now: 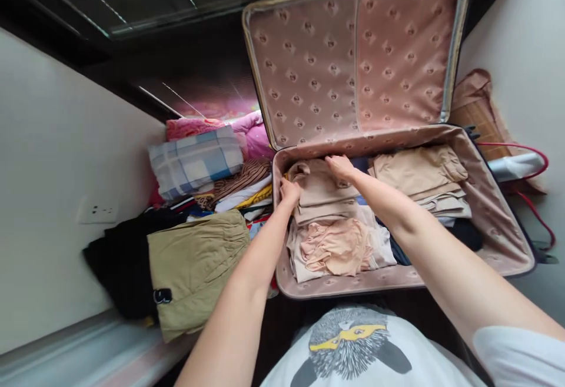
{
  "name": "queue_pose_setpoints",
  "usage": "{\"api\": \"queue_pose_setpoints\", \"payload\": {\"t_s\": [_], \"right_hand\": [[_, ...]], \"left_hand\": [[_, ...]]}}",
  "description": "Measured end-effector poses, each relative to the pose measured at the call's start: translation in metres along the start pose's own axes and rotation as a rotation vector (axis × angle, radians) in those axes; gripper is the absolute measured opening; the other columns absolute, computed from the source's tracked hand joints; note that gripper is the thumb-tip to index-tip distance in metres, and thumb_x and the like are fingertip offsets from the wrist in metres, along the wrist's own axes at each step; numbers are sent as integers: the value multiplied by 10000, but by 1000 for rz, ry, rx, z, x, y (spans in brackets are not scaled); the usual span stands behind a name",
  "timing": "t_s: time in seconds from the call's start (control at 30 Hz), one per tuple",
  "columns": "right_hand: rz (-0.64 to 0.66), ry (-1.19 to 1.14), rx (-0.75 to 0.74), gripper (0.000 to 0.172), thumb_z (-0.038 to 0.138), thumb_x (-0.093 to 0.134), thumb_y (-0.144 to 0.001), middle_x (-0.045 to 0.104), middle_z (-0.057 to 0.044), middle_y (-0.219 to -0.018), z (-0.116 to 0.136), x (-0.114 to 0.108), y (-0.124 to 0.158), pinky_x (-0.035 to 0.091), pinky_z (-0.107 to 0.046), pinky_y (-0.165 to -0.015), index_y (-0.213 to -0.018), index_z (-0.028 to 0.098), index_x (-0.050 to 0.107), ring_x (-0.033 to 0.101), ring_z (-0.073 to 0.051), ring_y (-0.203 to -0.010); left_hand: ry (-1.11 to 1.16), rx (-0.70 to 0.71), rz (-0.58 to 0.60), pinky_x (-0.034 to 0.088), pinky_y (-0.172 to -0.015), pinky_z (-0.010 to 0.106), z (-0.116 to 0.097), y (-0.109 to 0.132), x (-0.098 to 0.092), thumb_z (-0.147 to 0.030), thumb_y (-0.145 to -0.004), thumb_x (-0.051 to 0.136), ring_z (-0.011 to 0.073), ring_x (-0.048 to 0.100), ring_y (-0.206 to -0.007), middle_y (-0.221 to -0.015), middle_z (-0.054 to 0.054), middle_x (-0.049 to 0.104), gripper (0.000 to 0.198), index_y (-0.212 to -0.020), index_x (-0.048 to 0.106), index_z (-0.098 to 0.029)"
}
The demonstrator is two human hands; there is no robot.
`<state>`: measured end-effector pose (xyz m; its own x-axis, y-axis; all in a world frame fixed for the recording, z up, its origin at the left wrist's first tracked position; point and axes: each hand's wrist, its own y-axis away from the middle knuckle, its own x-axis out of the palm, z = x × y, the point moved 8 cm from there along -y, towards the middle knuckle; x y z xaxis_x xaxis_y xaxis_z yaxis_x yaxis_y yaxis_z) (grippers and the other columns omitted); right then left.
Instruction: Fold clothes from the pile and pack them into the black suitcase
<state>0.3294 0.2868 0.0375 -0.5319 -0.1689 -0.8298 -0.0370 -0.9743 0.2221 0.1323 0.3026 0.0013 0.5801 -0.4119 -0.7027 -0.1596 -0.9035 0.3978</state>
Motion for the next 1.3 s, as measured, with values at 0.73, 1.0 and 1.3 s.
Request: {"api": "queue_pose_setpoints", "payload": {"t_s": [0.73, 1.0, 1.3], "right_hand": [[111, 111, -346, 689, 378, 566, -996, 240, -207, -1710, 72, 145, -47, 265, -588, -1171, -1640, 242, 362, 250, -421, -1529], [2, 223, -338, 609, 242, 372, -1022, 282, -167, -1710, 70, 165, -7, 214, -568, -1204, -1619, 122, 375, 175, -362, -1569], [-24, 361, -308, 356, 244, 395, -1007, 685, -190, -1132, 137, 118, 22, 383, -439, -926, -1156, 130, 698, 549, -322, -1057]], "left_hand": [[-702, 317, 262, 189, -1180, 776, 49, 80, 86, -501, -961, 606, 521, 110, -1580, -1718, 265, 173, 787, -1648, 361, -207], [-598, 691, 372, 352, -1130, 729, 14, 137, 77, -343, -925, 691, 488, 394, -1463, -1520, 283, 495, 530, -1409, 629, -135], [-259, 329, -472, 457, -1133, 463, 145, 225, -168, -211, -987, 553, 276, 572, -1339, -1393, 146, 620, 330, -1305, 643, -222]]}}
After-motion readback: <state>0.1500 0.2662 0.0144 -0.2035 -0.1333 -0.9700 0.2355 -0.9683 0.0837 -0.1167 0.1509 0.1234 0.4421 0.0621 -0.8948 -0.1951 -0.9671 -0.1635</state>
